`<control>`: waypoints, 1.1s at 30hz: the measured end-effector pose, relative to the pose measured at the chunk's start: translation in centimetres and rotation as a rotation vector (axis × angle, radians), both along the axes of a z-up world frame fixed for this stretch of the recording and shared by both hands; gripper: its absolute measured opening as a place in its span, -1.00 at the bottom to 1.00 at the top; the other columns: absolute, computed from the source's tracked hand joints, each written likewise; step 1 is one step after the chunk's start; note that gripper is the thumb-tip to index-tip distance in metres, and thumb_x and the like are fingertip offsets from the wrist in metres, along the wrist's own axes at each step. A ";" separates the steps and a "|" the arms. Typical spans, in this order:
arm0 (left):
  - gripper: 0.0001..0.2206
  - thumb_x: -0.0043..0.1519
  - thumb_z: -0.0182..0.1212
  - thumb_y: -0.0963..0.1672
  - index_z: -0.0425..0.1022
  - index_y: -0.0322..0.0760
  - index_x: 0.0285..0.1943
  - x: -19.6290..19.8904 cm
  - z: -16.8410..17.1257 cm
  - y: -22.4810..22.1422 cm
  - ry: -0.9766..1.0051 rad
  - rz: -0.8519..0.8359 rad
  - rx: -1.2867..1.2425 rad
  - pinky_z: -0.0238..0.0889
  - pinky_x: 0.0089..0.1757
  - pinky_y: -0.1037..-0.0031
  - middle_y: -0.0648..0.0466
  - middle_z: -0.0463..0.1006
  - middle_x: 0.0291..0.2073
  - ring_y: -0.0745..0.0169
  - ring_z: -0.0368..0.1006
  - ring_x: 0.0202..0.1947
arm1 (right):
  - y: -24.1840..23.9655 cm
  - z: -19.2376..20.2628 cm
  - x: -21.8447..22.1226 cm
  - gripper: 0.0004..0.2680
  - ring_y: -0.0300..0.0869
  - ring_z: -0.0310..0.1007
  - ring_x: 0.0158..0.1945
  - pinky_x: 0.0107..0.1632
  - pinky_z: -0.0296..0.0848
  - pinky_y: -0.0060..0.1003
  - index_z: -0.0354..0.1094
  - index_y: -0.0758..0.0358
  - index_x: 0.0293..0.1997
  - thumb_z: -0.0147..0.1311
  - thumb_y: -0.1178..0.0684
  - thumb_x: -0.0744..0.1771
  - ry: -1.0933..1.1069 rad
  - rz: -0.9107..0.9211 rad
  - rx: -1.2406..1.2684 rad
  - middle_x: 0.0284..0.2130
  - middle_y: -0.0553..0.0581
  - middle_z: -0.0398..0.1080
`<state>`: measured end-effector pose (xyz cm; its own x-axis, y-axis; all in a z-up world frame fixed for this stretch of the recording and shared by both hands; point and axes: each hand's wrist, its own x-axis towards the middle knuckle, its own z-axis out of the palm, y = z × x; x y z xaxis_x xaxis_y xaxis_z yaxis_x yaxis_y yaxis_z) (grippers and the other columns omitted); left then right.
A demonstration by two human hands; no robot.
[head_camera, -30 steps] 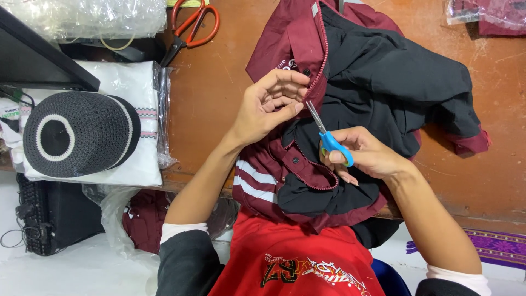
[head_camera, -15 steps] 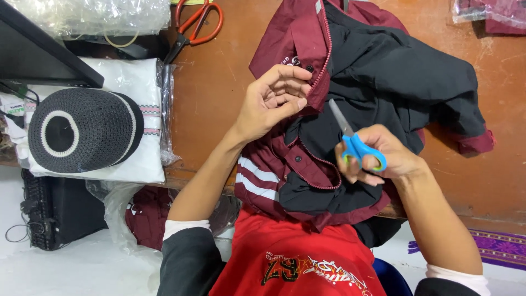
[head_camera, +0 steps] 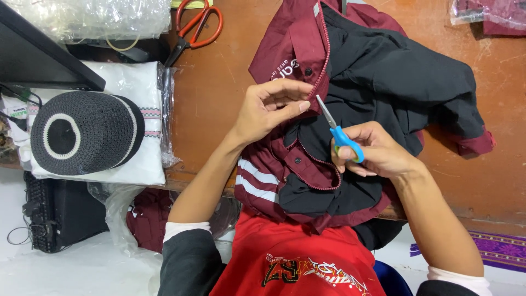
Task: Trimming loose threads from a jacket using scissors and inspecting the garment for quality control.
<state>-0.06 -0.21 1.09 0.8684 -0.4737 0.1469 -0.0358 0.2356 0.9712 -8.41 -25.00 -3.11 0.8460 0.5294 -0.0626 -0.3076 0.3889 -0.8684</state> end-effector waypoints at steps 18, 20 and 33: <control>-0.74 0.22 0.44 -0.26 0.61 -0.38 0.09 0.1 -1.0 0.1 -0.024 0.015 0.010 0.52 -0.04 0.52 -0.07 0.67 -0.19 0.34 0.59 -0.12 | 1.1 1.2 0.1 -0.87 -0.28 0.42 -0.75 -0.85 0.27 -0.55 0.42 0.54 -0.49 0.23 0.27 0.28 -0.050 -0.028 -0.003 -0.56 0.27 0.38; -0.75 0.23 0.42 -0.27 0.61 -0.40 0.09 0.1 -0.7 0.1 -0.027 0.033 0.000 0.53 -0.06 0.53 -0.07 0.67 -0.19 0.34 0.58 -0.13 | 1.2 1.1 0.1 -0.87 -0.27 0.43 -0.76 -0.86 0.28 -0.54 0.41 0.56 -0.47 0.24 0.27 0.27 -0.059 -0.016 0.030 -0.53 0.29 0.38; -0.75 0.22 0.42 -0.28 0.60 -0.44 0.08 0.4 -1.5 0.0 -0.016 0.043 -0.075 0.55 -0.08 0.50 -0.10 0.66 -0.20 0.27 0.62 -0.14 | 0.8 0.9 -0.2 -0.75 -0.19 0.40 -0.79 -0.90 0.28 -0.52 0.37 0.64 -0.49 0.27 0.14 0.28 -0.048 -0.022 0.199 -0.57 0.44 0.34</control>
